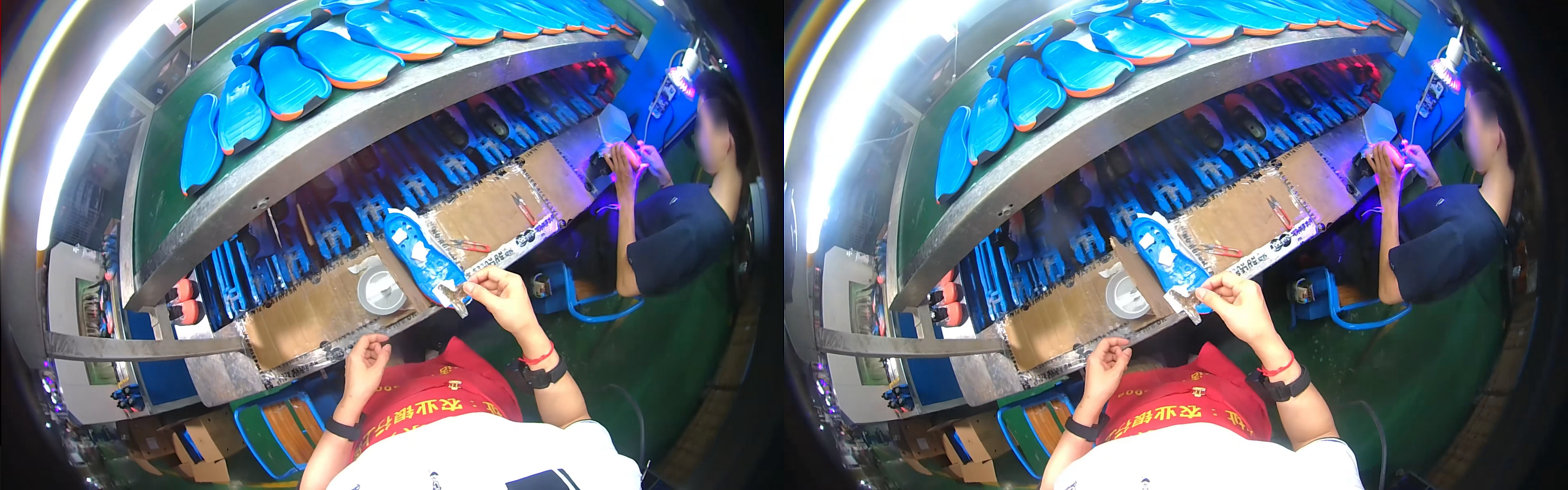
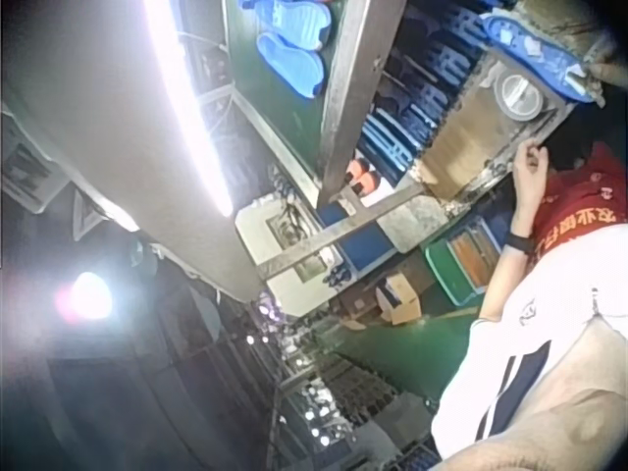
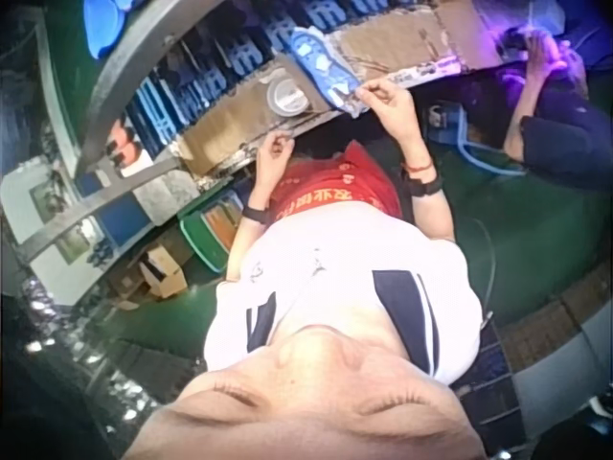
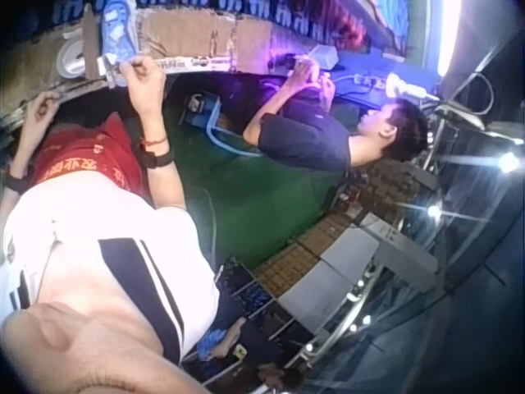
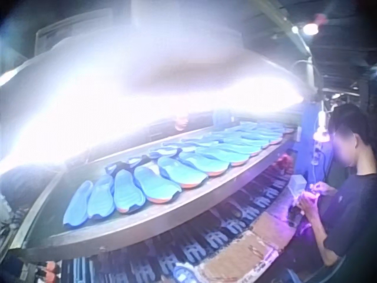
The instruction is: The person is shown applying glue to shoe components and assembling parts in a factory setting.
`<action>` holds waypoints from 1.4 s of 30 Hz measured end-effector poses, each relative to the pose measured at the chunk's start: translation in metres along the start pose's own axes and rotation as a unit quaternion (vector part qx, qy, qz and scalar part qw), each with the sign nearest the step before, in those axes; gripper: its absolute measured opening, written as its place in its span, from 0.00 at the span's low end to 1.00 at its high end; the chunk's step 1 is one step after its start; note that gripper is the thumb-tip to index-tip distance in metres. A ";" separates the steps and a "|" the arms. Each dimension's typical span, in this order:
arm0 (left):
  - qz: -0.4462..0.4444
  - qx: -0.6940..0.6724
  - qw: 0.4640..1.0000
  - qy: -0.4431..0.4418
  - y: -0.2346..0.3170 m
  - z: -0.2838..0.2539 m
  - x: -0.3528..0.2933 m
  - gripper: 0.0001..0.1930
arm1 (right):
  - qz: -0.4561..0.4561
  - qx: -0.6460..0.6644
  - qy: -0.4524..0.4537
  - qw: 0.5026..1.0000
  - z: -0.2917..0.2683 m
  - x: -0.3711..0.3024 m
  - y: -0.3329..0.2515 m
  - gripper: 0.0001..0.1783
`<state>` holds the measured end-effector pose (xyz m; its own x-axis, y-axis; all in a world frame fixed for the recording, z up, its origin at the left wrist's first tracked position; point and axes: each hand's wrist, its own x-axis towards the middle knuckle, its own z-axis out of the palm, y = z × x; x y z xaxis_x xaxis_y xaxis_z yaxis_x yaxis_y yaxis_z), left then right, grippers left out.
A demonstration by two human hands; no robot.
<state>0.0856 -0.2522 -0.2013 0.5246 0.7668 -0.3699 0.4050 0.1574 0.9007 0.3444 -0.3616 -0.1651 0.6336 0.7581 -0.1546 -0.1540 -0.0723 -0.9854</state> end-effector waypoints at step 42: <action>-0.006 0.027 1.000 0.011 -0.003 0.005 0.003 0.08 | 0.076 0.073 -0.121 0.987 -0.002 0.006 -0.029 0.05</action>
<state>0.0899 -0.2536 -0.2064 0.5036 0.7781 -0.3753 0.4514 0.1335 0.8823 0.3538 -0.3561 -0.1378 0.3982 0.8793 -0.2612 -0.3521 -0.1164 -0.9287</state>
